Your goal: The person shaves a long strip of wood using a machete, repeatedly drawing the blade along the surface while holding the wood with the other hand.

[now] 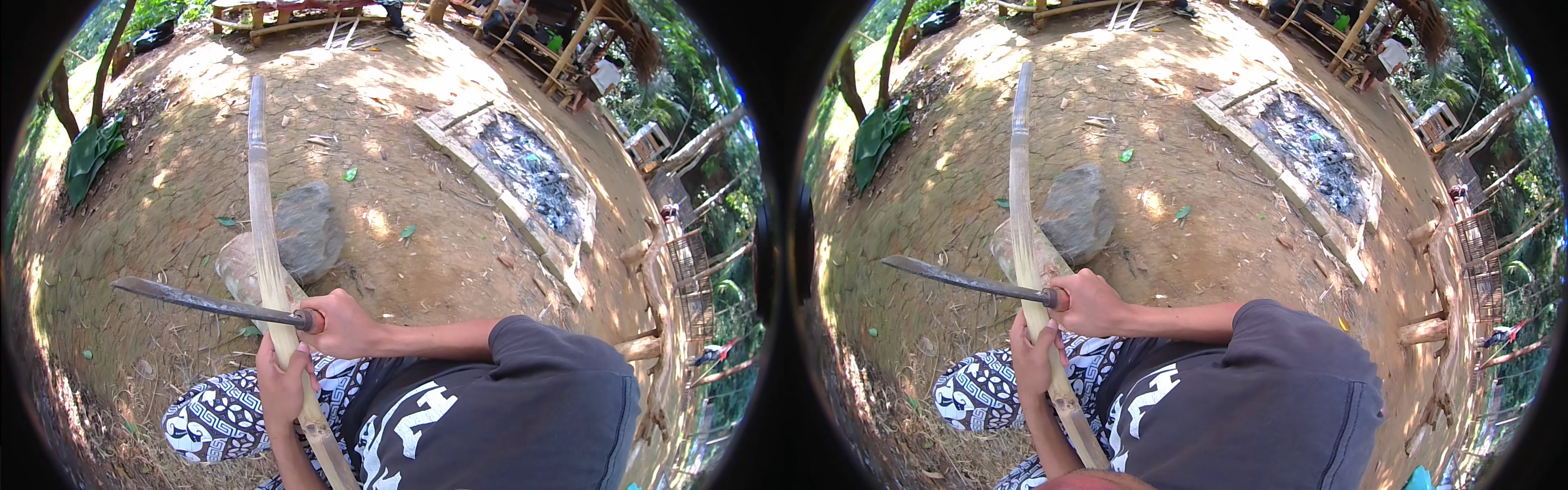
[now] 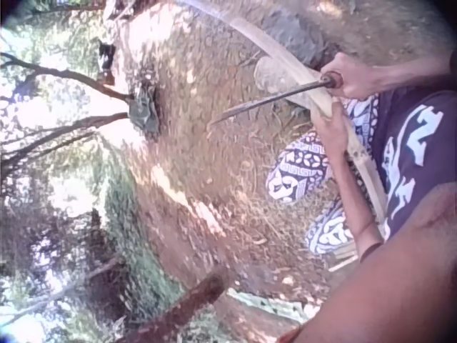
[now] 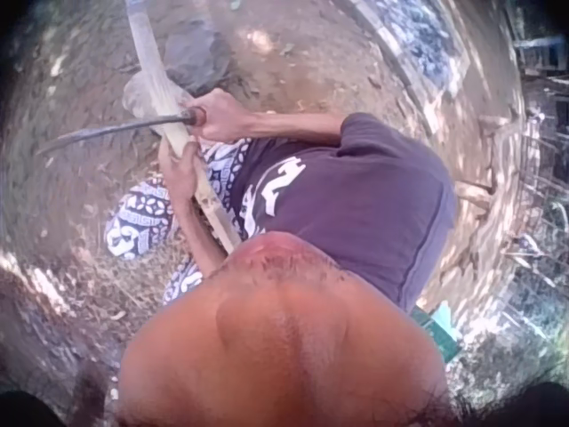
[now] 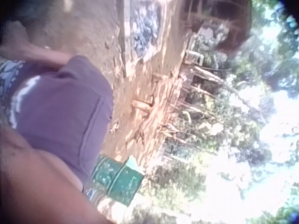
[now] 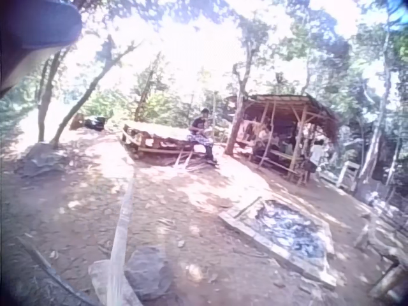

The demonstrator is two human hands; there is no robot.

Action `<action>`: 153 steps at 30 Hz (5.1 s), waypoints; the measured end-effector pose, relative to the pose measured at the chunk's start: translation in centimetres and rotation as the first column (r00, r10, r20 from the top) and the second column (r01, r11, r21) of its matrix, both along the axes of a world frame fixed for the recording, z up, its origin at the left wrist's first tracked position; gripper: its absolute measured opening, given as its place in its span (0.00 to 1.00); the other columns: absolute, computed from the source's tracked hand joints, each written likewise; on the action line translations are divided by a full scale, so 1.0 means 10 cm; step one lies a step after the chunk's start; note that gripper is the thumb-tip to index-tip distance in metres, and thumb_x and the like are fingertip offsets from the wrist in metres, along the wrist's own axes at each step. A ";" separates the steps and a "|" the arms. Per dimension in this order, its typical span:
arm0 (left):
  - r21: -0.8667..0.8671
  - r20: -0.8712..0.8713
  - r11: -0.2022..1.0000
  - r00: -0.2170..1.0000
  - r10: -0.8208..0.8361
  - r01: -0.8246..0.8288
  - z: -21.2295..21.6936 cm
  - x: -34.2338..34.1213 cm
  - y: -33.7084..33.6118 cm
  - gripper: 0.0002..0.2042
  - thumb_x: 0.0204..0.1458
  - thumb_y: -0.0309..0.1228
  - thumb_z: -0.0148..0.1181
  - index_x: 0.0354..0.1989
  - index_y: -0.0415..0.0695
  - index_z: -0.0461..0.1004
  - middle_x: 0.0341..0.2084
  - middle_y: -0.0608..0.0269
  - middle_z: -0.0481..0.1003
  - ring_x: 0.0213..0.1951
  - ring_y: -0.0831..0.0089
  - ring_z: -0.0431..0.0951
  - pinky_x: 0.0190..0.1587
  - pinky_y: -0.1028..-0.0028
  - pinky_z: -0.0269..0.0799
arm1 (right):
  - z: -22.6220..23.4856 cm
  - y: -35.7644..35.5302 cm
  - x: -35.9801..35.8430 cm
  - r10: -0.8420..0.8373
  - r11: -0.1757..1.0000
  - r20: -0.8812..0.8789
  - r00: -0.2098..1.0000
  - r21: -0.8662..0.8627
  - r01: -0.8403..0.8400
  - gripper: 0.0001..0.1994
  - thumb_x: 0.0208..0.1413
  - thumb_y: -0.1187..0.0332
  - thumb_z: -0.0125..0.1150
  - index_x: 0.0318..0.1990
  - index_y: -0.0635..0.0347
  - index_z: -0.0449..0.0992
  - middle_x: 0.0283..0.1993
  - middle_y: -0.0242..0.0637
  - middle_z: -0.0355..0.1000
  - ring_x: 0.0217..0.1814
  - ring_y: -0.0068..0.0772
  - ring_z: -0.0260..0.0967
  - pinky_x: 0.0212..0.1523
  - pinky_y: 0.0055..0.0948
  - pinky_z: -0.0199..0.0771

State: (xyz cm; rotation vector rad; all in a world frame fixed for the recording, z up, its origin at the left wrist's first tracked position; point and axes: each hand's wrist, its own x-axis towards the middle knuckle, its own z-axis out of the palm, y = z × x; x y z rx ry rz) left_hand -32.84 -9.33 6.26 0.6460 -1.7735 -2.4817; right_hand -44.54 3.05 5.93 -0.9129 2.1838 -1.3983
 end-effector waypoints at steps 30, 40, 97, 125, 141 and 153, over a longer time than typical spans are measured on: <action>-0.013 -0.086 0.713 0.711 0.698 -0.701 -0.04 1.68 -0.36 0.13 0.70 0.38 0.46 0.52 0.42 0.66 0.23 0.64 0.71 0.11 0.79 0.66 0.11 0.78 0.63 | 0.38 -1.49 0.75 0.548 0.837 -0.297 0.782 0.187 -0.515 0.05 0.46 0.70 0.61 0.26 0.63 0.76 0.22 0.55 0.74 0.28 0.60 0.75 0.32 0.52 0.76; 0.179 -0.282 0.322 0.265 0.922 -0.930 -0.73 2.92 0.20 0.18 0.70 0.39 0.46 0.59 0.39 0.61 0.34 0.56 0.74 0.20 0.77 0.74 0.17 0.79 0.68 | -0.12 -2.48 2.37 0.686 0.505 -0.714 0.141 0.328 -0.798 0.03 0.42 0.70 0.58 0.26 0.58 0.75 0.20 0.47 0.72 0.24 0.55 0.73 0.27 0.51 0.71; 0.040 0.070 0.061 0.064 0.995 -0.997 -1.04 3.15 0.84 0.15 0.72 0.40 0.39 0.59 0.44 0.58 0.22 0.69 0.61 0.13 0.85 0.57 0.15 0.81 0.57 | -1.47 -2.60 3.02 0.724 -0.107 -0.617 -0.309 0.341 -0.934 0.12 0.33 0.67 0.67 0.24 0.57 0.69 0.20 0.43 0.72 0.25 0.52 0.73 0.29 0.47 0.73; 0.351 -0.033 0.054 0.045 0.998 -0.935 -1.07 3.07 0.60 0.16 0.68 0.36 0.50 0.57 0.37 0.62 0.22 0.61 0.70 0.12 0.76 0.69 0.13 0.78 0.68 | -0.95 -2.25 3.03 0.792 0.037 0.606 -0.075 -0.171 -0.984 0.14 0.61 0.64 0.68 0.40 0.62 0.68 0.15 0.22 0.60 0.13 0.14 0.53 0.15 0.24 0.52; -0.023 0.037 -0.002 -0.003 0.999 -1.000 -1.08 3.34 0.68 0.10 0.62 0.24 0.54 0.48 0.41 0.61 0.20 0.67 0.68 0.13 0.80 0.69 0.12 0.77 0.63 | -1.27 -2.23 3.03 0.843 -0.107 -0.447 -0.300 0.407 -0.907 0.07 0.38 0.66 0.63 0.25 0.57 0.73 0.18 0.46 0.72 0.23 0.54 0.74 0.28 0.51 0.75; -0.072 0.101 -0.005 -0.013 0.995 -0.997 -1.16 3.24 0.59 0.10 0.65 0.30 0.54 0.50 0.44 0.61 0.20 0.70 0.66 0.14 0.85 0.64 0.14 0.80 0.60 | -1.62 -2.56 3.05 0.751 -0.118 -0.578 -0.319 0.358 -0.926 0.13 0.32 0.65 0.70 0.26 0.56 0.71 0.19 0.42 0.72 0.24 0.51 0.74 0.28 0.46 0.73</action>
